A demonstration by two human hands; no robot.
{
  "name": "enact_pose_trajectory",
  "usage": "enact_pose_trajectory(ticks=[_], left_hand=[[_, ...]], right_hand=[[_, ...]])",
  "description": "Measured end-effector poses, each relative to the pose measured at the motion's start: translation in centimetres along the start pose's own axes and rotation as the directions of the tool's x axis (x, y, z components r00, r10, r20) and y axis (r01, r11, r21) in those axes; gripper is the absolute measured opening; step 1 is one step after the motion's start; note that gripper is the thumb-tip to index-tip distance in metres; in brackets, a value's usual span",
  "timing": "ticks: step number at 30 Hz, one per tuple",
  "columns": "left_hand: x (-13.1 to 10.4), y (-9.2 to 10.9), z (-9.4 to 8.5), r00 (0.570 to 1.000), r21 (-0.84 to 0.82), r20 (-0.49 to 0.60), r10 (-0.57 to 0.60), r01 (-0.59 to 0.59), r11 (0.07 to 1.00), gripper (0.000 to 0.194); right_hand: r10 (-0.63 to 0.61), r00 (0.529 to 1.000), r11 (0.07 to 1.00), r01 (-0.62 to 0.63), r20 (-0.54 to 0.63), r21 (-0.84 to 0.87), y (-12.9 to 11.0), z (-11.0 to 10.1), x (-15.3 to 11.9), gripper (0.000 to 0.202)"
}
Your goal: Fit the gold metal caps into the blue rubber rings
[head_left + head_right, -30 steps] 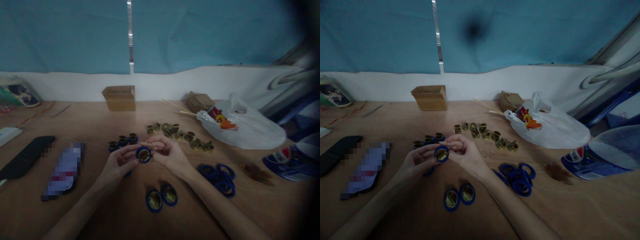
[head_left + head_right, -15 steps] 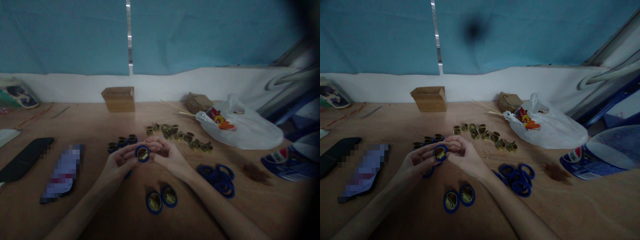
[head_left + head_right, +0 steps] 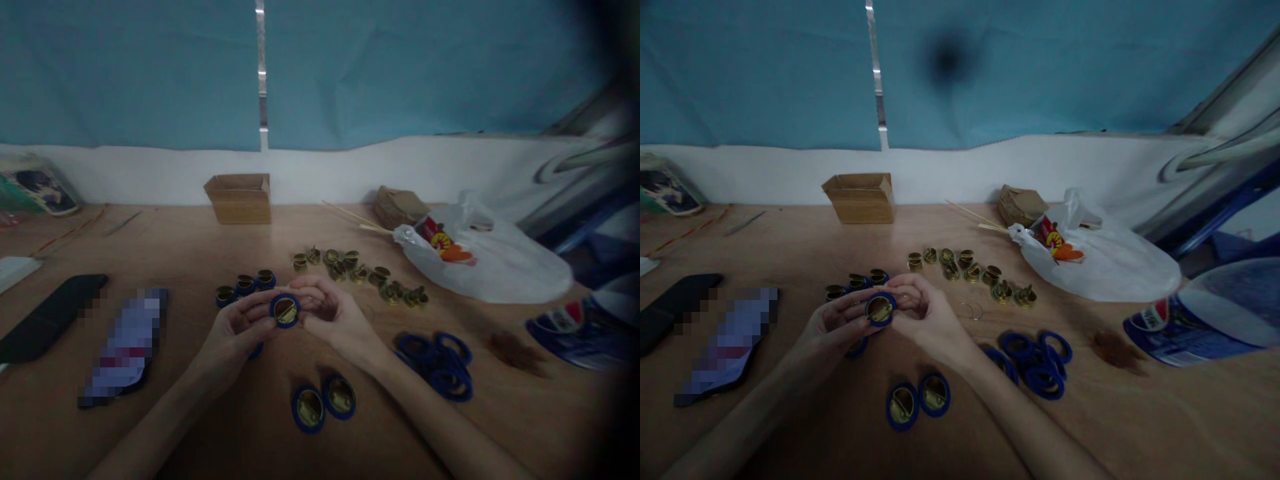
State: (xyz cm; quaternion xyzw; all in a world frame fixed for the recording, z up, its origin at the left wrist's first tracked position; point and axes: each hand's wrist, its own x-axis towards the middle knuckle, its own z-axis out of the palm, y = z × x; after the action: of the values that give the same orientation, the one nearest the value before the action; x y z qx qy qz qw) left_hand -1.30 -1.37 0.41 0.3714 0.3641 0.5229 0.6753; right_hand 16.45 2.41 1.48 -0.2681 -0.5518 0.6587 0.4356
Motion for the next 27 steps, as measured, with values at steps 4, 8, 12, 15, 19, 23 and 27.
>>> enact_pose_trajectory(ticks=[4, 8, 12, 15, 19, 23, 27], left_hand=[[-0.01, -0.10, -0.22, 1.000, 0.047, 0.025, 0.002, -0.003, 0.999, 0.043], [-0.05, 0.10, -0.23, 0.999, 0.074, 0.034, -0.015, 0.013, 0.997, 0.047], [-0.18, 0.35, -0.14, 1.000, 0.117, -0.011, -0.004, 0.005, 0.993, 0.048], [-0.30, 0.43, -0.13, 0.999, 0.177, -0.042, 0.029, -0.021, 0.984, 0.045], [-0.36, 0.53, -0.10, 0.997, 0.227, -0.059, 0.058, -0.043, 0.973, 0.038], [-0.21, 0.46, 0.09, 0.997, 0.227, -0.053, 0.061, -0.047, 0.973, 0.036], [0.03, 0.23, 0.28, 0.998, 0.226, -0.012, 0.067, -0.062, 0.972, 0.041]], right_hand=[[-0.017, 1.000, 0.999, 0.017, 0.011, -0.036, -0.08, -0.19, -0.02, 0.028], [0.002, 1.000, 0.995, 0.001, 0.025, -0.099, -0.47, -0.42, -0.11, 0.016], [0.018, 1.000, 0.995, -0.017, 0.012, -0.097, -0.57, -0.27, -0.30, 0.017], [0.042, 0.999, 0.995, -0.042, -0.001, -0.086, -0.28, -0.12, -0.35, 0.019], [0.075, 0.997, 0.997, -0.076, -0.033, -0.031, 0.33, -0.13, -0.19, 0.019], [0.037, 0.997, 0.997, -0.041, -0.061, -0.073, 0.21, -0.29, -0.03, 0.020], [-0.071, 0.995, 0.978, 0.055, -0.073, -0.201, -0.20, -0.33, -0.04, 0.017]])
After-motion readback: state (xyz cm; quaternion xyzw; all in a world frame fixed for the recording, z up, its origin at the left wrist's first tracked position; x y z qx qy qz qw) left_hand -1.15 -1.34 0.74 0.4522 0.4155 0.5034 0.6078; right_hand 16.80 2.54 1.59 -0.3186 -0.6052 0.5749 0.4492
